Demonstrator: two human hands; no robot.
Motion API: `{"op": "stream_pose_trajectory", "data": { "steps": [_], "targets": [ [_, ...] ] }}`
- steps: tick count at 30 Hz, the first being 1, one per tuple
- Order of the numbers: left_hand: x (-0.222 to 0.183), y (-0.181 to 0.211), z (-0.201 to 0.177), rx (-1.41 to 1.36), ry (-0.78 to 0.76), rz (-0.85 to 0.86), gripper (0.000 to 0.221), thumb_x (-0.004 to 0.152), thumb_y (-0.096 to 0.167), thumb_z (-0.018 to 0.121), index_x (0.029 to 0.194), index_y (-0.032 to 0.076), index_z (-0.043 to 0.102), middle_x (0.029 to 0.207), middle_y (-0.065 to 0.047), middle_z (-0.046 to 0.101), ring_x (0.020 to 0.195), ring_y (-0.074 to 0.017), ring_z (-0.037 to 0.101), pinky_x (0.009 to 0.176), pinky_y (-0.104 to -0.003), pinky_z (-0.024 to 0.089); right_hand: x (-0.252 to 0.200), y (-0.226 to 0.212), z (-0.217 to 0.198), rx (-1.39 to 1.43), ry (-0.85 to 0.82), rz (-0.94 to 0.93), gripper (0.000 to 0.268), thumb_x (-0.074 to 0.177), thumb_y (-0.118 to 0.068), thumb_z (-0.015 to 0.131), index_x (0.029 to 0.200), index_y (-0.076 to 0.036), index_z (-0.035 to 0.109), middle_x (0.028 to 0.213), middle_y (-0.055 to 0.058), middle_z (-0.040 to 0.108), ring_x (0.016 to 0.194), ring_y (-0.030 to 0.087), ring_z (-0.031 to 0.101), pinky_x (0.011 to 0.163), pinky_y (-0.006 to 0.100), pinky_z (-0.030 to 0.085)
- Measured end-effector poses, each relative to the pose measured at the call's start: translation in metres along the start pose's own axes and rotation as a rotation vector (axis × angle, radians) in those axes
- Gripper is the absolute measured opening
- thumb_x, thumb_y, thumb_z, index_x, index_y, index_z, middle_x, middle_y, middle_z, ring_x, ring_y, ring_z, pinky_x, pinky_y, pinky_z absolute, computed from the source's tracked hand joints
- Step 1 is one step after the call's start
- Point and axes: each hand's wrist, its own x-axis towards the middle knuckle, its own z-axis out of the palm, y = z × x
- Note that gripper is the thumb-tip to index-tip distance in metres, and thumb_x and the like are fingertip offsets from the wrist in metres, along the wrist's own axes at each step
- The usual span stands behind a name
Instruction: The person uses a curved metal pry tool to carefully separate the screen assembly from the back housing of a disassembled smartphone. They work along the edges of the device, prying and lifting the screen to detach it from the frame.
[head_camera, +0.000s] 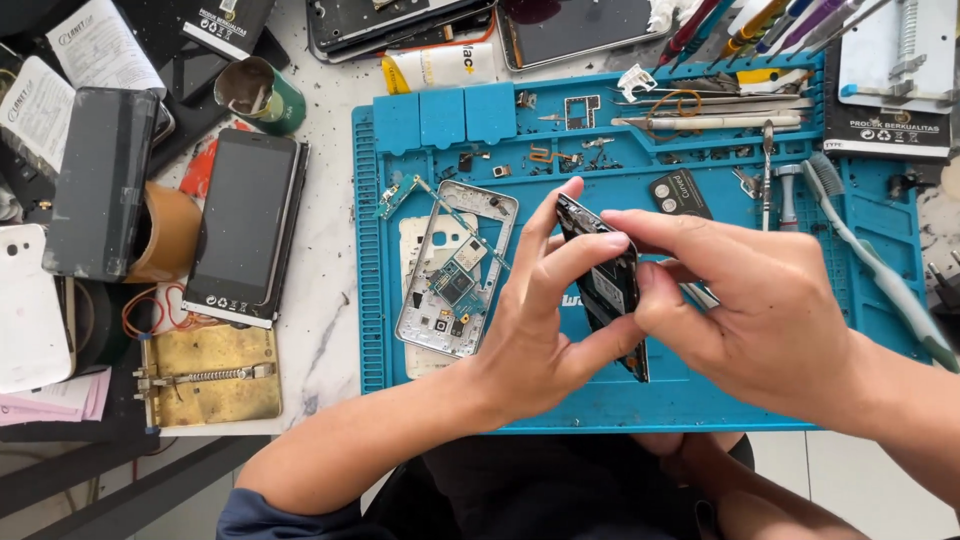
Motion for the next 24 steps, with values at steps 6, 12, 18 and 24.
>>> {"op": "stream_pose_trajectory", "data": {
  "steps": [6, 12, 18, 24],
  "targets": [
    [0.001, -0.002, -0.003, 0.012, -0.002, -0.002, 0.061, 0.099, 0.021, 0.075, 0.145, 0.03, 0.037, 0.165, -0.033, 0.026, 0.164, -0.0438, 0.028, 0.109, -0.042, 0.048, -0.005, 0.001, 0.003, -0.031, -0.08, 0.057, 0.04, 0.096, -0.005, 0.053, 0.135, -0.003, 0.061, 0.078, 0.001, 0.066, 0.056, 0.013, 0.055, 0.056, 0.029, 0.045],
    [0.007, 0.004, -0.009, -0.018, -0.03, 0.005, 0.049, 0.103, 0.021, 0.069, 0.14, 0.024, 0.037, 0.148, -0.015, 0.043, 0.157, -0.0435, 0.035, 0.105, -0.045, 0.052, -0.006, 0.001, 0.006, -0.036, -0.049, 0.037, 0.04, 0.095, -0.003, 0.054, 0.134, -0.002, 0.063, 0.081, 0.001, 0.068, 0.055, 0.013, 0.053, 0.054, 0.027, 0.044],
    [0.013, 0.013, -0.01, -0.002, -0.019, -0.152, 0.049, 0.095, 0.032, 0.071, 0.133, 0.028, 0.039, 0.146, -0.019, 0.039, 0.149, -0.0313, 0.04, 0.081, -0.038, 0.06, 0.006, 0.011, -0.013, 0.095, -0.188, 0.155, 0.042, 0.095, -0.012, 0.055, 0.136, -0.007, 0.062, 0.092, -0.002, 0.076, 0.056, 0.01, 0.059, 0.055, 0.027, 0.048],
    [0.016, 0.009, -0.008, -0.352, 0.02, -0.334, 0.048, 0.092, 0.029, 0.071, 0.128, 0.027, 0.04, 0.147, -0.014, 0.036, 0.112, -0.0213, 0.06, 0.083, -0.029, 0.062, -0.023, 0.075, -0.02, -0.626, -0.238, 0.284, 0.056, 0.099, -0.037, 0.064, 0.138, 0.004, 0.066, 0.118, 0.024, 0.062, 0.108, 0.037, 0.061, 0.085, 0.048, 0.053]
  ]
}}
